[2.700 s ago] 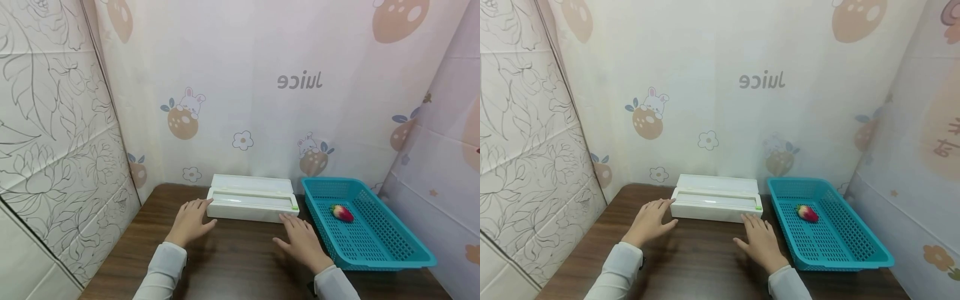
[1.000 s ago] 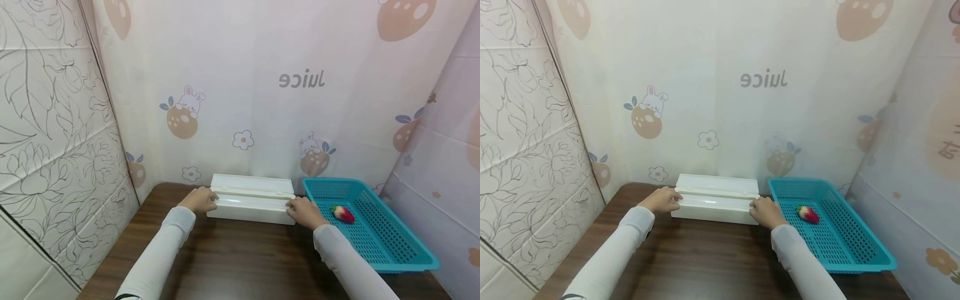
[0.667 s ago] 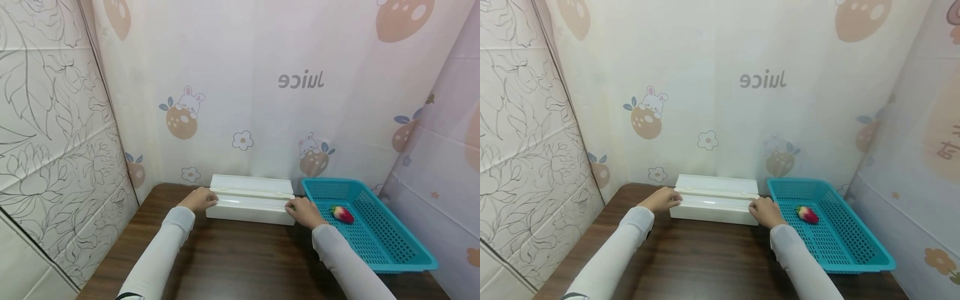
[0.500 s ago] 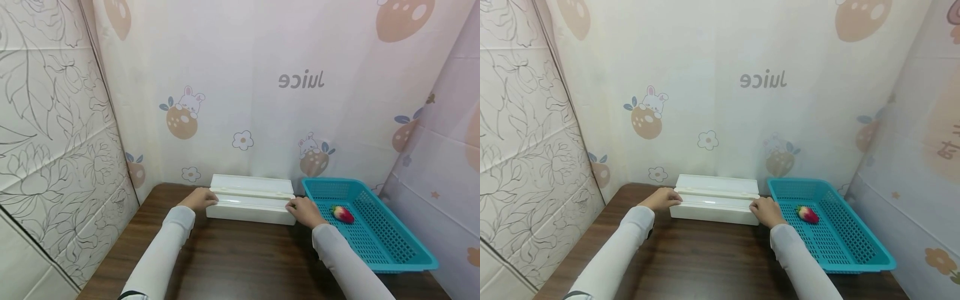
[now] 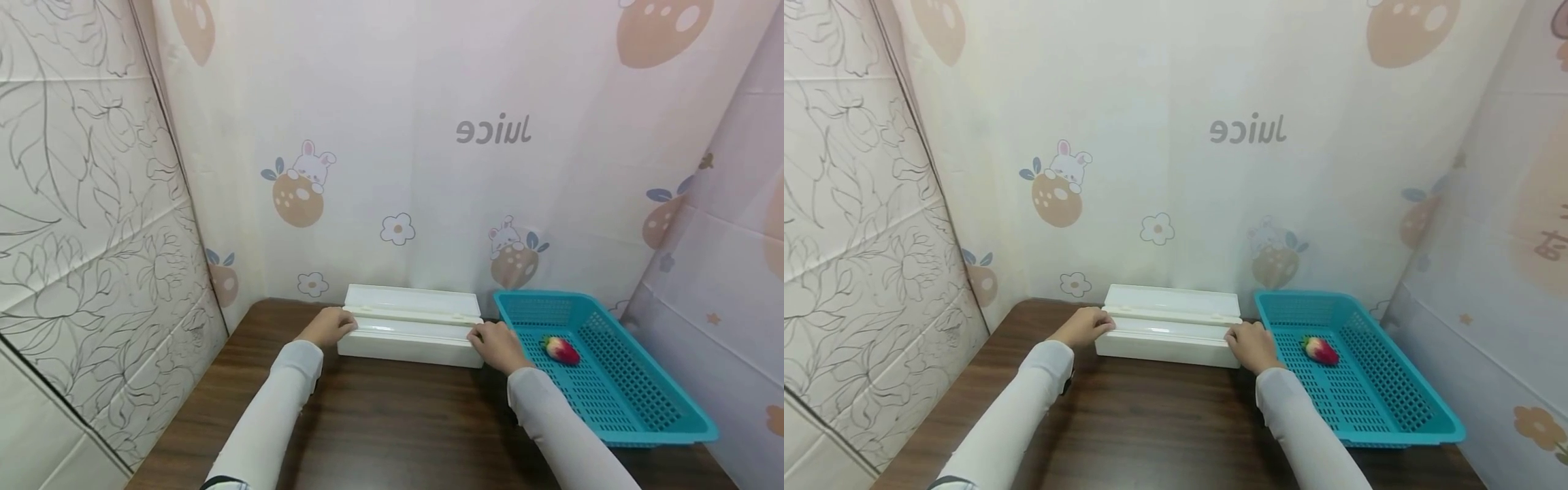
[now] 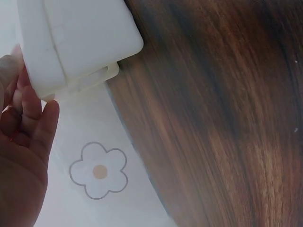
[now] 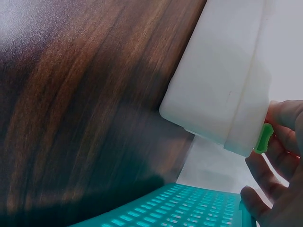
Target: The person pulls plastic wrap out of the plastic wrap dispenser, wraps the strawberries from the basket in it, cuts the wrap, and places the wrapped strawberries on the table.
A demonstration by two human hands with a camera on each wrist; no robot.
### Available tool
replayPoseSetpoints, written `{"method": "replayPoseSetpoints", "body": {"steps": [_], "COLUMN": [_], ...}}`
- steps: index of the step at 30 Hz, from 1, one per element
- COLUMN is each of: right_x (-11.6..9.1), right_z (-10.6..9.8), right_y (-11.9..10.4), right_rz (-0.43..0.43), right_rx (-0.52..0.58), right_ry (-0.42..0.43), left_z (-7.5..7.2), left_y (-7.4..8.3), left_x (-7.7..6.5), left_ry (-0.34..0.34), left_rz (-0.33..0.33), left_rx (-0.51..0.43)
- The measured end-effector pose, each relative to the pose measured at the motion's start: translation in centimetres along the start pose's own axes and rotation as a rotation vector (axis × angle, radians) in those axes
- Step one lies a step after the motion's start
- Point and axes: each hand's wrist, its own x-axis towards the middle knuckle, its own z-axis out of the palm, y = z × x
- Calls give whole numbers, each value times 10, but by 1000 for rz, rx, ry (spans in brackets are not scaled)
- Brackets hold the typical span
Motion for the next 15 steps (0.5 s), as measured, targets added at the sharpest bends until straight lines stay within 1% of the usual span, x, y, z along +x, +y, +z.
{"method": "replayPoseSetpoints", "body": {"steps": [3,5,10,15], "right_x": [0,0,-2,-4], "right_z": [0,1,-1,-6], "right_y": [-1,-1,0,1], "right_rz": [13,11,-13,-39], "right_rx": [-11,-14,7,63], "right_ry": [-6,-10,0,7], "left_z": [3,5,4,5], "left_y": [0,-1,0,1], "left_x": [2,2,0,-1], "left_ry": [7,15,42,85], "left_rz": [-2,-3,-2,30], "left_rx": [41,41,-10,10]}}
